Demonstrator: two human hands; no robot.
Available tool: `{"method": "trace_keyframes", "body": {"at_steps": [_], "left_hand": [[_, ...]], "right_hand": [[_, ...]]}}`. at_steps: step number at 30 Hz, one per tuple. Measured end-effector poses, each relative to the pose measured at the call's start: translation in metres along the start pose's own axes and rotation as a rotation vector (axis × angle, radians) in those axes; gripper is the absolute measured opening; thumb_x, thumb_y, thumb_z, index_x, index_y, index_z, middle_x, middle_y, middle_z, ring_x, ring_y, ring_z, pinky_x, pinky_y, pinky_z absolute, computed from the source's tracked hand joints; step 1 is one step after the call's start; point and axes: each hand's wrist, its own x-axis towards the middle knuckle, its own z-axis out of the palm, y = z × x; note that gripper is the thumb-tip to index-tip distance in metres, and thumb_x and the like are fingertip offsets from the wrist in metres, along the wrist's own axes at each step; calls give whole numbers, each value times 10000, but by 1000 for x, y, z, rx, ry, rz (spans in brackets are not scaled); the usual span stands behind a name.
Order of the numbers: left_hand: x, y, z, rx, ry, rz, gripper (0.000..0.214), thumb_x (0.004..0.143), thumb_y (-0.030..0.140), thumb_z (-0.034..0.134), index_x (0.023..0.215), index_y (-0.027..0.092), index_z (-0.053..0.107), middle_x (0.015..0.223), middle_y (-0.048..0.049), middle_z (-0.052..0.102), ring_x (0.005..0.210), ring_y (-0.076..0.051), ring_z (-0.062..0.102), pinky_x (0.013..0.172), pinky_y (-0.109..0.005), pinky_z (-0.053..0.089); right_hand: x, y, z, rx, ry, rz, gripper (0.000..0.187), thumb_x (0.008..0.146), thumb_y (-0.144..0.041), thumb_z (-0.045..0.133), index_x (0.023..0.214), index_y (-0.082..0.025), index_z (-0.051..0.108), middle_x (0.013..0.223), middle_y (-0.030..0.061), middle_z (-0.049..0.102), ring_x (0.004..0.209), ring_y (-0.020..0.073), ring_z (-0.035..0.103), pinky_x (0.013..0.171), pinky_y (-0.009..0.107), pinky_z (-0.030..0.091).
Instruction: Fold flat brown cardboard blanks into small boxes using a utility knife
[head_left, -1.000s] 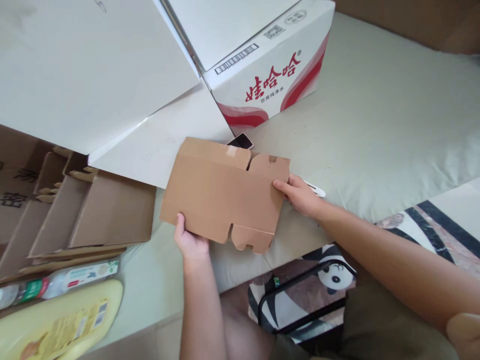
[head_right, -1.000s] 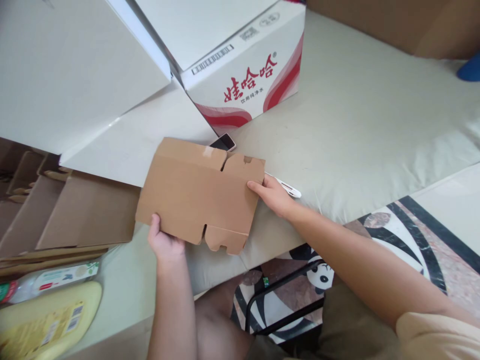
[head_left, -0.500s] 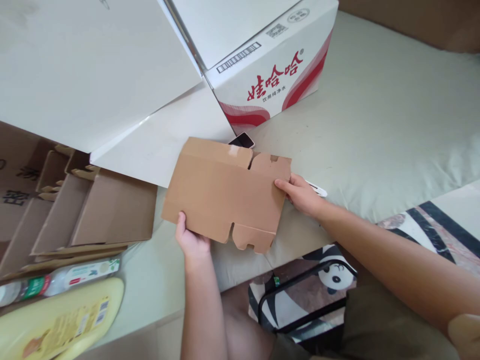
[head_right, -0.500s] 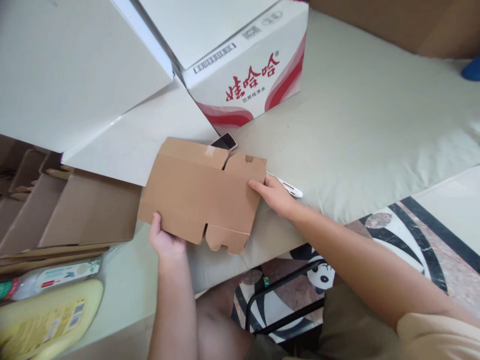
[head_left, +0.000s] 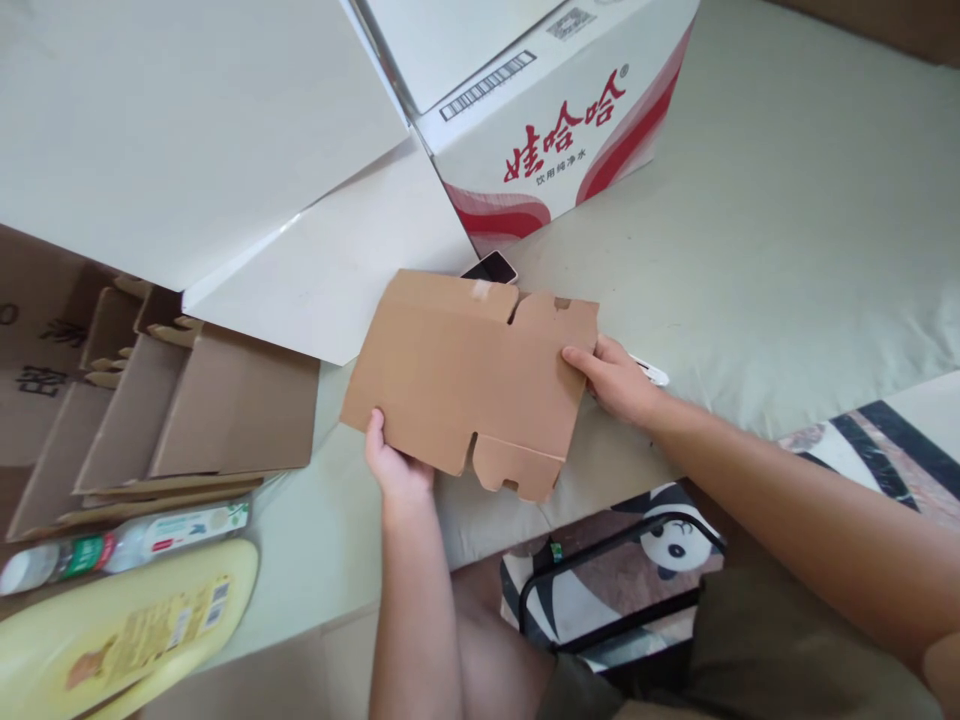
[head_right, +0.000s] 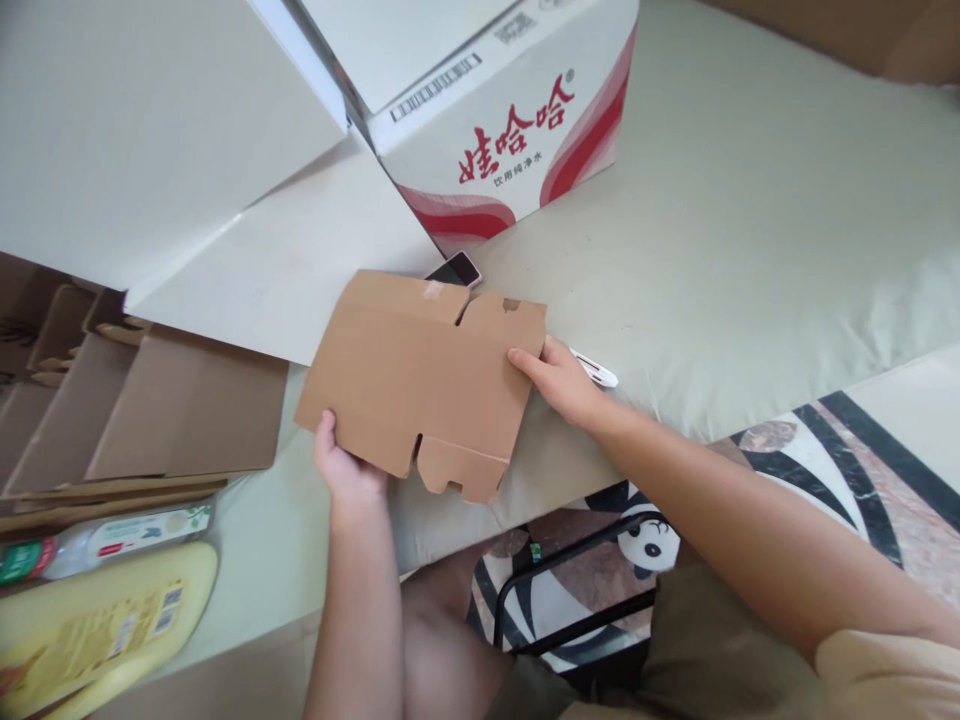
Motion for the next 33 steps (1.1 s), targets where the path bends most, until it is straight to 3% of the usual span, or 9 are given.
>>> {"method": "trace_keyframes", "body": {"at_steps": [6,27,33], "left_hand": [[4,5,-3,-1,18,25,380,783,383,655,1125,218,649,1149,-66,696,1107,-236,631,933,-354,501],[6,7,-5,49,-7,38,400,770,395,659,1129,219,634,1133,-72,699,1182,-255,602,970,-370,499],[1,8,1,1,39,19,323,787,359,642,1070,206,658,1128,-79,701,1154,-251,610,946,-365,504]], "right_hand": [[1,0,-1,5,-75,-6,391,818,-477,654,1118,-226,644,1137,59,719,1035,243,665,891,398,525],[-1,-8,2,-3,-75,-1,405,804,-475,649,1131,-238,627,1150,60,714,1005,239,665,888,412,523],[-1,-7,2,57,-74,1,387,792,-453,673,1105,-229,640,1162,57,713,1015,235,671,919,409,516]]}}
